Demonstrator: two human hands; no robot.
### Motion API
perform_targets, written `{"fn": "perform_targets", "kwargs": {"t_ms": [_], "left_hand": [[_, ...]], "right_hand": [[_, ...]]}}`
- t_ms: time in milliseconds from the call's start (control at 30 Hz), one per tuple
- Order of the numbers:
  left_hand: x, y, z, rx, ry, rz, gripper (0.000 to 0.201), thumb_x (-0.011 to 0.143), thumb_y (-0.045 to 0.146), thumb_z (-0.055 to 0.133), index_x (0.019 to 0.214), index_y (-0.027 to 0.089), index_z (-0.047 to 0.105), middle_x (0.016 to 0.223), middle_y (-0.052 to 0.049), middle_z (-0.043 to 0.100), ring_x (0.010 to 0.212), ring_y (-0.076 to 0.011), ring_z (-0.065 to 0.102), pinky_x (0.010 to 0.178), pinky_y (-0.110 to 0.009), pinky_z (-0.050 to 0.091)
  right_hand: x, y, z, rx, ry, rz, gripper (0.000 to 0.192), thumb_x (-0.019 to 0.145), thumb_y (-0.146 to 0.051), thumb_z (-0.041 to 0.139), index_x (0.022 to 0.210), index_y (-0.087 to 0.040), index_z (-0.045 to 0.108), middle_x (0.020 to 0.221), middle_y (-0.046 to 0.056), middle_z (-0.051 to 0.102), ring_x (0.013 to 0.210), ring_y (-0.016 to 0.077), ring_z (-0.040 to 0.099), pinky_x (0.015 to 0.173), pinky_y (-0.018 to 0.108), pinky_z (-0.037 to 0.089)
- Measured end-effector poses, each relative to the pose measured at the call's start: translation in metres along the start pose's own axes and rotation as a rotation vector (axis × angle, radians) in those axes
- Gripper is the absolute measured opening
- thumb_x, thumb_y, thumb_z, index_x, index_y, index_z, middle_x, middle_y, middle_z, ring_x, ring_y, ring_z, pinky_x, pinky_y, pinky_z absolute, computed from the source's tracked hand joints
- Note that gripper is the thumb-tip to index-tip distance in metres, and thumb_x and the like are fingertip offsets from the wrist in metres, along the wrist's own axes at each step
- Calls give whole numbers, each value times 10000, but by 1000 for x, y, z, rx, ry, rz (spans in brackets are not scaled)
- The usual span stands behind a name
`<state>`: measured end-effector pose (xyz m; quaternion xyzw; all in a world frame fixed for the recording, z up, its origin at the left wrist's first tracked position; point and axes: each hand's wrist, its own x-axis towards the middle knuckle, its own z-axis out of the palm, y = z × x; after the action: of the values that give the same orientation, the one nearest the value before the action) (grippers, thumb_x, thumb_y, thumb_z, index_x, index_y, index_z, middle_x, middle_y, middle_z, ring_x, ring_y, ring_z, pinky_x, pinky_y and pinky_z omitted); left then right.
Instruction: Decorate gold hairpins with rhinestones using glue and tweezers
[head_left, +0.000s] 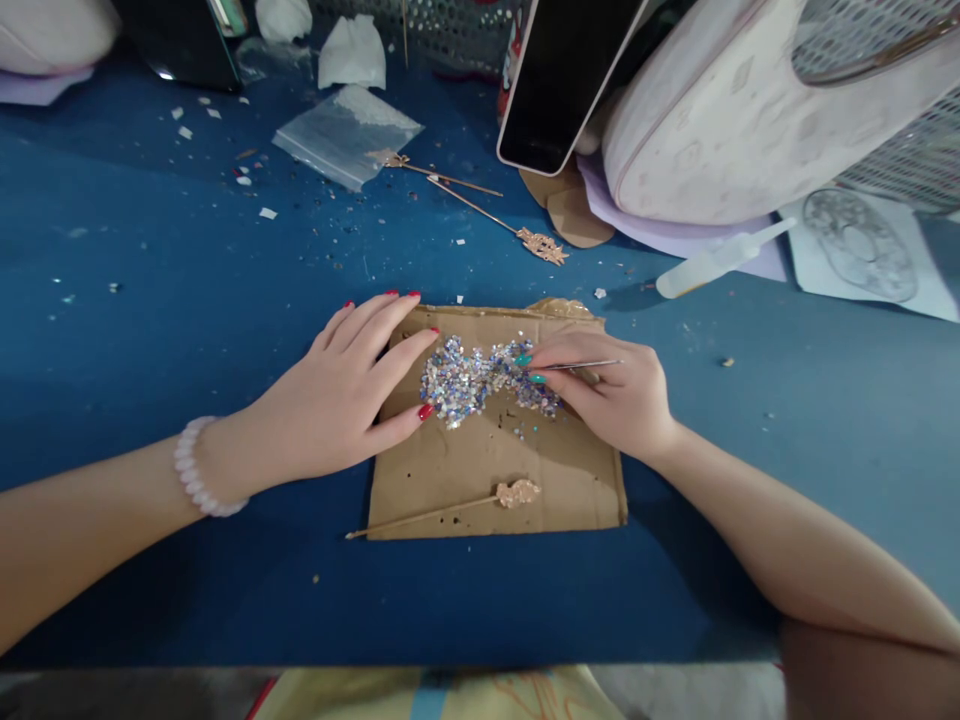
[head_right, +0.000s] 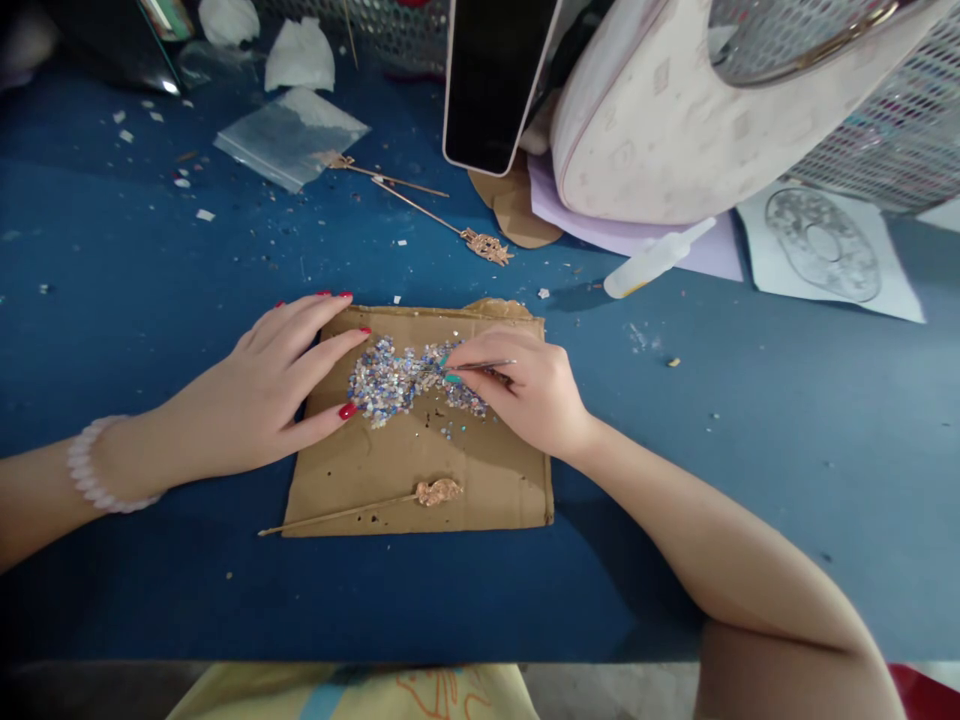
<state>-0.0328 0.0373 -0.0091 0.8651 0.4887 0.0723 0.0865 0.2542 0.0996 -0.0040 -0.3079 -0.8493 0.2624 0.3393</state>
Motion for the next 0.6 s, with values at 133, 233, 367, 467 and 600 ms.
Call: {"fn": "perform_targets", "kwargs": {"t_ms": [133, 233, 367, 467, 600], "left_hand": [[0, -1, 1, 13, 0, 11, 616, 1000, 479, 426, 1496, 116, 394, 1646, -216, 229, 1535, -391, 206, 1204, -648, 275], [0, -2, 1, 8, 4, 13, 619, 999, 477, 433, 1500, 116, 390, 1646, -215, 230, 1534, -395, 206, 1206, -652, 268], [0, -1, 1, -9, 4, 9, 620, 994, 465, 446, 1497, 107, 395, 1643, -218, 234, 1531, -406, 210, 1208, -656, 260], [0, -2, 1, 2, 1, 9, 620, 996, 475, 435, 1494, 108, 401, 1644, -219, 232, 1532, -399, 210, 1206, -652, 266], [0, -2, 1, -4, -6, -3, 617, 994, 492, 425, 1493, 130, 400, 1647, -203, 232, 1536, -387, 206, 1213, -642, 261]], "right_hand": [[0, 0, 0, 3, -6, -4, 151, 916, -133, 635, 903, -212, 763, 856, 27, 780, 833, 154, 744, 771, 296, 606], [0, 1, 0, 7, 1, -19, 145, 909, -121, 646, 901, -207, 762, 853, 26, 781, 833, 153, 744, 769, 292, 606], [1, 2, 0, 9, 14, -36, 144, 899, -106, 655, 901, -204, 760, 844, 23, 779, 823, 149, 743, 755, 285, 606], [1, 1, 0, 19, 18, -38, 148, 895, -94, 657, 891, -204, 757, 833, 21, 776, 817, 148, 743, 749, 280, 607], [-1, 3, -1, 55, 28, -28, 171, 893, -83, 646, 885, -214, 756, 844, 21, 779, 819, 152, 749, 740, 281, 612]]}}
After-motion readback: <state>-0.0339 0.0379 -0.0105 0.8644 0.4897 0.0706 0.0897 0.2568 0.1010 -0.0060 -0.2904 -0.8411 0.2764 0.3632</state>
